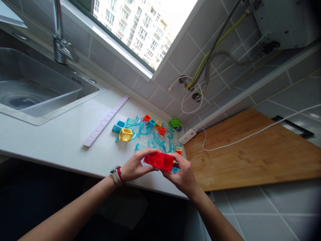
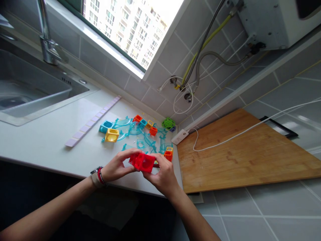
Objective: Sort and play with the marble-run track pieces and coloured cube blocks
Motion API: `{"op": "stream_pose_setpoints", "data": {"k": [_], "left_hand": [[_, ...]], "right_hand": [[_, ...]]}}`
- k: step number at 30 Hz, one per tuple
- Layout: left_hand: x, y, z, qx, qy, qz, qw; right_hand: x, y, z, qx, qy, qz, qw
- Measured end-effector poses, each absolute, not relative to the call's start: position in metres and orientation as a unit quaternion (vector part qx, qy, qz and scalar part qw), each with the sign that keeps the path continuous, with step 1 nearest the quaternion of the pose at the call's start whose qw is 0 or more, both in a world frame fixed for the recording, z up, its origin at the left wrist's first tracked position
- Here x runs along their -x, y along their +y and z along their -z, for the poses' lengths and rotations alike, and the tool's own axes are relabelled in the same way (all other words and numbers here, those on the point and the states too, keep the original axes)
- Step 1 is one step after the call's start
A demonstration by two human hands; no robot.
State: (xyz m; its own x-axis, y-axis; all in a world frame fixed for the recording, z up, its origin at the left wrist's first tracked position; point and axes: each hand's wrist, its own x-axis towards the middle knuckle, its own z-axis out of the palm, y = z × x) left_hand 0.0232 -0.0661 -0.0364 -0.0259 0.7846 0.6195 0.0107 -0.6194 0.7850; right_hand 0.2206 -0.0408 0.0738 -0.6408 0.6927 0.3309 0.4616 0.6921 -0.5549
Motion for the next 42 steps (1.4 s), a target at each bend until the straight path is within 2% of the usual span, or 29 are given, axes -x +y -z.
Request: {"op": "stream_pose_setpoints", "data": {"k": [13, 19, 25, 29, 33, 37, 42], "left_hand": [[-0.024, -0.065, 0.039, -0.626, 0.305, -0.657, 0.289], [-0.025, -0.065, 0.044, -0.590, 0.304, -0.645, 0.379], [-0.024, -0.068, 0.037, -0.628, 0.293, -0.559, 0.454], [-0.029, -0.068, 0.038, -0.658, 0.347, -0.522, 0.418], [-0.027, -0.067, 0.042, -0.633, 0.427, -0.558, 0.325], [-0.001, -0.061, 0.008, -0.570, 0.493, -0.602, 0.265], [0.046, -0.005, -0.072, -0.589, 0.528, -0.569, 0.224]], "right_hand": [[-0.220, -0.039, -0.068, 0.308, -0.887, -0.200, 0.280], [-0.227, -0.039, -0.047, 0.293, -0.874, -0.207, 0.329], [-0.237, -0.040, -0.030, 0.247, -0.858, -0.246, 0.377], [-0.241, -0.040, -0.018, 0.261, -0.825, -0.310, 0.394], [-0.236, -0.044, 0.006, 0.290, -0.760, -0.363, 0.454], [-0.225, -0.049, 0.037, 0.254, -0.701, -0.390, 0.541], [-0.218, -0.052, 0.049, 0.238, -0.698, -0.441, 0.511]]}}
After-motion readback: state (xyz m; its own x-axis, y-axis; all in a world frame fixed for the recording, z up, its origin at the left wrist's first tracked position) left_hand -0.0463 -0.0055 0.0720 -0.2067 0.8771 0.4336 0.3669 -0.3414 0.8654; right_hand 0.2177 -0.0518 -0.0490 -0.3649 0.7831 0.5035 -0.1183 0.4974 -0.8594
